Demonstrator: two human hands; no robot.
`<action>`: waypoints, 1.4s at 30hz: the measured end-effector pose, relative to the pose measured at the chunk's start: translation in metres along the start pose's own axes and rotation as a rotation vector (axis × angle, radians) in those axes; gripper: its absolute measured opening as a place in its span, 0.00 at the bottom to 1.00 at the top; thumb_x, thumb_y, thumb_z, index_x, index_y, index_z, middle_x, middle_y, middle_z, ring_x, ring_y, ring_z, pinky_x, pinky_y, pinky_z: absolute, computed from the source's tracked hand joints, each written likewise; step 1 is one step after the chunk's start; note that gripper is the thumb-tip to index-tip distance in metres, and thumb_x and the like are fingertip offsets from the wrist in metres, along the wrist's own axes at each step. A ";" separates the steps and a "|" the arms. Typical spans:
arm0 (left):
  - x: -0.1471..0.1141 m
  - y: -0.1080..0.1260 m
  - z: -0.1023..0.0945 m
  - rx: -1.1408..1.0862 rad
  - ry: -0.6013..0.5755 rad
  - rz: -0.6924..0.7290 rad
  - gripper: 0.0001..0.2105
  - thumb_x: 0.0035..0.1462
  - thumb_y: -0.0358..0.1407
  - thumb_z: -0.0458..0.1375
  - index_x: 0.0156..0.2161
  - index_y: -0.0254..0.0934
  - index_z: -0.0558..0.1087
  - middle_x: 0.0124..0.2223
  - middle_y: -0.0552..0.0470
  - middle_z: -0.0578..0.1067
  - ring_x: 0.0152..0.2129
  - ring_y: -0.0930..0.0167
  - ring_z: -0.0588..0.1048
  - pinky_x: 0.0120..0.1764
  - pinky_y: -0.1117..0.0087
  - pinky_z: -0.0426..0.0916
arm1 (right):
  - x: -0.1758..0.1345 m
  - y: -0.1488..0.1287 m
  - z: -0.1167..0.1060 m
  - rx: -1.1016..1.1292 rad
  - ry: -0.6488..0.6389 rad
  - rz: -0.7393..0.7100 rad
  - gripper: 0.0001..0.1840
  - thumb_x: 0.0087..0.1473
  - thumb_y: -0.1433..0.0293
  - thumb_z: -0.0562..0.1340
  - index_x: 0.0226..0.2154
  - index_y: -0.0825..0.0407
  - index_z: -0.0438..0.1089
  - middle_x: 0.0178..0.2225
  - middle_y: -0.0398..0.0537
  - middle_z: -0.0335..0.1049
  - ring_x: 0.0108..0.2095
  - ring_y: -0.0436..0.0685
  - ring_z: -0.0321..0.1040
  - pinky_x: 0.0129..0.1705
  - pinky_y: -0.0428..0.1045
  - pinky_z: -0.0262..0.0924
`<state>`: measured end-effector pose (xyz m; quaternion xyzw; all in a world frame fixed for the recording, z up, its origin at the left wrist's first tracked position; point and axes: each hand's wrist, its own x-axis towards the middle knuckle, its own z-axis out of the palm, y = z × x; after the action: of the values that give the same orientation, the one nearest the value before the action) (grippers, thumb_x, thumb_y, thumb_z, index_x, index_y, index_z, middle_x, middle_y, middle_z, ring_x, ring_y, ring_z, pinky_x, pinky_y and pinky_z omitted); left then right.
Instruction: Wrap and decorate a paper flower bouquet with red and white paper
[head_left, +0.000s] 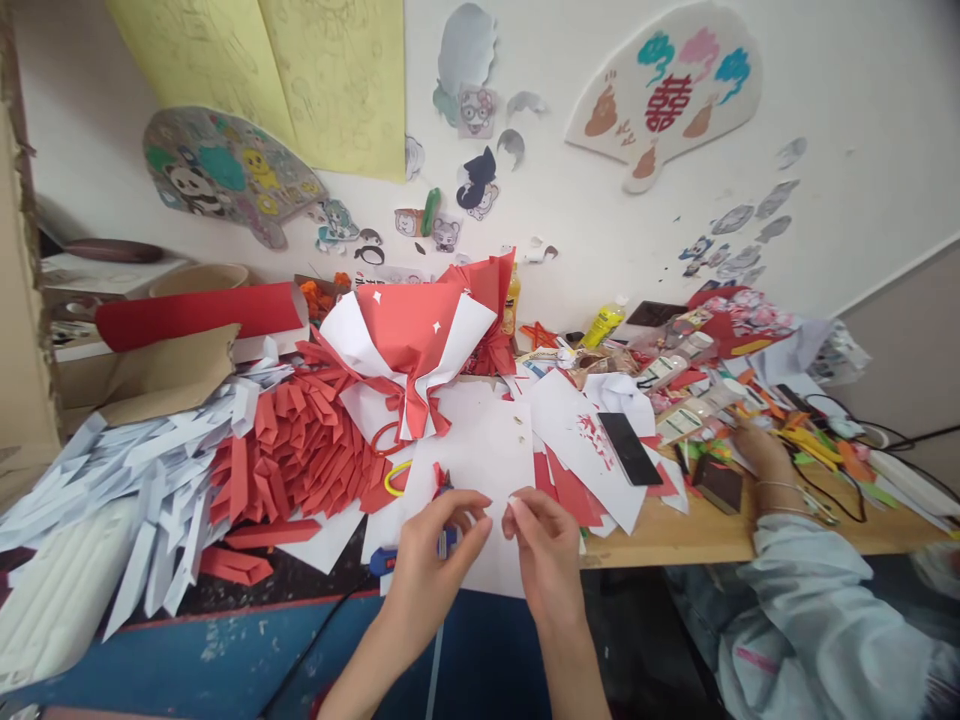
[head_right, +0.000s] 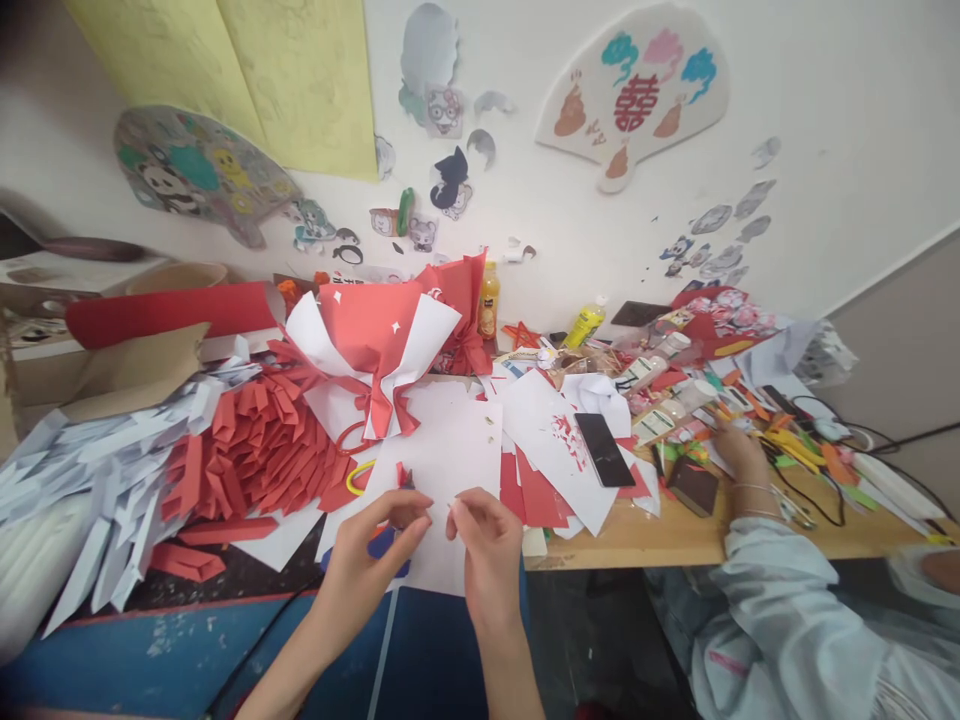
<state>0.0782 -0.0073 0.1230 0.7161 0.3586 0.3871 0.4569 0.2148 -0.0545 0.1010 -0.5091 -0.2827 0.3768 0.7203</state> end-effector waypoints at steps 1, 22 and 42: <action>0.003 0.003 0.003 -0.047 0.003 -0.021 0.06 0.63 0.37 0.58 0.42 0.38 0.75 0.31 0.53 0.78 0.27 0.72 0.74 0.32 0.72 0.69 | -0.002 0.000 0.005 0.010 -0.010 0.002 0.10 0.52 0.63 0.70 0.28 0.53 0.74 0.23 0.42 0.64 0.24 0.49 0.60 0.28 0.47 0.57; 0.007 0.004 -0.007 -0.033 0.000 -0.092 0.07 0.62 0.37 0.58 0.34 0.38 0.74 0.29 0.54 0.75 0.24 0.73 0.70 0.30 0.72 0.65 | -0.006 -0.015 0.004 -0.592 -0.145 -0.404 0.03 0.58 0.71 0.64 0.32 0.49 0.72 0.31 0.48 0.71 0.32 0.55 0.68 0.33 0.50 0.65; -0.046 -0.089 -0.045 0.963 -0.148 0.307 0.17 0.67 0.31 0.49 0.59 0.34 0.69 0.43 0.43 0.78 0.38 0.61 0.77 0.41 0.63 0.70 | 0.023 -0.038 -0.019 -1.017 -0.357 -1.115 0.13 0.58 0.80 0.62 0.44 0.50 0.74 0.34 0.50 0.76 0.33 0.55 0.73 0.34 0.51 0.69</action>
<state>0.0039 -0.0011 0.0428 0.9153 0.3537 0.1889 0.0368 0.2526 -0.0528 0.1309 -0.4912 -0.7471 -0.1414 0.4249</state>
